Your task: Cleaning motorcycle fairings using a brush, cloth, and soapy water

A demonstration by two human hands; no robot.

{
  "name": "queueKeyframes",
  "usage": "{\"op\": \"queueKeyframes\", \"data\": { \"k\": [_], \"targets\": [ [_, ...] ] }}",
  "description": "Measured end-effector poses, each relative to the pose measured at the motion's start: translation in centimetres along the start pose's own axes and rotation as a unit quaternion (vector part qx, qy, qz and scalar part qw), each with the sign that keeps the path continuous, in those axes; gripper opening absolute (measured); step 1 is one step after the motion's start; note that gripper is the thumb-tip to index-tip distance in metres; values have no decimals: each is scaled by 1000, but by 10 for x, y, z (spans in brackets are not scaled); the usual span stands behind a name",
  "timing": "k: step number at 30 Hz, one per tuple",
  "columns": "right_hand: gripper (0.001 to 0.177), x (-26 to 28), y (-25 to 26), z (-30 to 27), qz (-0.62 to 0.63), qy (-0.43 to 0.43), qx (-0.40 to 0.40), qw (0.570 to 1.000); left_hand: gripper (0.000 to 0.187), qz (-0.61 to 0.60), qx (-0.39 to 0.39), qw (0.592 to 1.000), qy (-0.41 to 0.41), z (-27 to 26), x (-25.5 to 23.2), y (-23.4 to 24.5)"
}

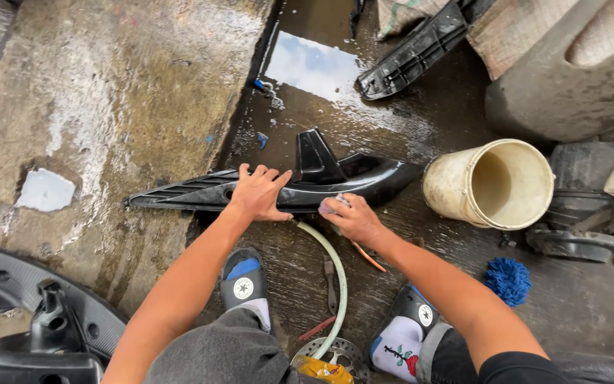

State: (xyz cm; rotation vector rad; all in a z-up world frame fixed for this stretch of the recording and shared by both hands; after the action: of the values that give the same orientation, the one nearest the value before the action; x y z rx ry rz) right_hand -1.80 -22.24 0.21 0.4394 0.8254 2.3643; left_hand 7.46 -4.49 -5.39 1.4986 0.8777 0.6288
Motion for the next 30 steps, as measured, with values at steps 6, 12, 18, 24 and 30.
{"op": "queueKeyframes", "data": {
  "k": [6, 12, 18, 24, 30],
  "targets": [
    [23, 46, -45, 44, -3, -41, 9, 999, 102, 0, -1, 1000, 0, -2, 0, -1],
    [27, 22, -23, 23, -29, -62, 52, 996, 103, -11, -6, 1000, -2, -1, 0, 1],
    [23, -5, 5, -6, -54, -59, 67, 995, 102, -15, 21, 1000, -7, -3, -1, 7],
    [25, 29, -27, 19, -11, -74, 39, 996, 105, 0, 0, 1000, -8, -1, -2, 3],
    [17, 55, -43, 56, -40, -97, 31, 994, 105, 12, -51, 999, -6, 0, 3, -7]
  ]
}}
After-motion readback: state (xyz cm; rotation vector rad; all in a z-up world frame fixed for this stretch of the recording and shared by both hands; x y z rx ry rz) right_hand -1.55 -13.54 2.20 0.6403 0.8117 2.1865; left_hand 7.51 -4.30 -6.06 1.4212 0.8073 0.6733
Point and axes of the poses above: each hand's wrist, its own z-axis towards the middle knuckle, its own y-axis out of the back of the hand, x = y × z, the point moved 10 cm from there along z, towards the middle knuckle, and after that the axes turned 13 degrees about -x, right-handed, at the moved point
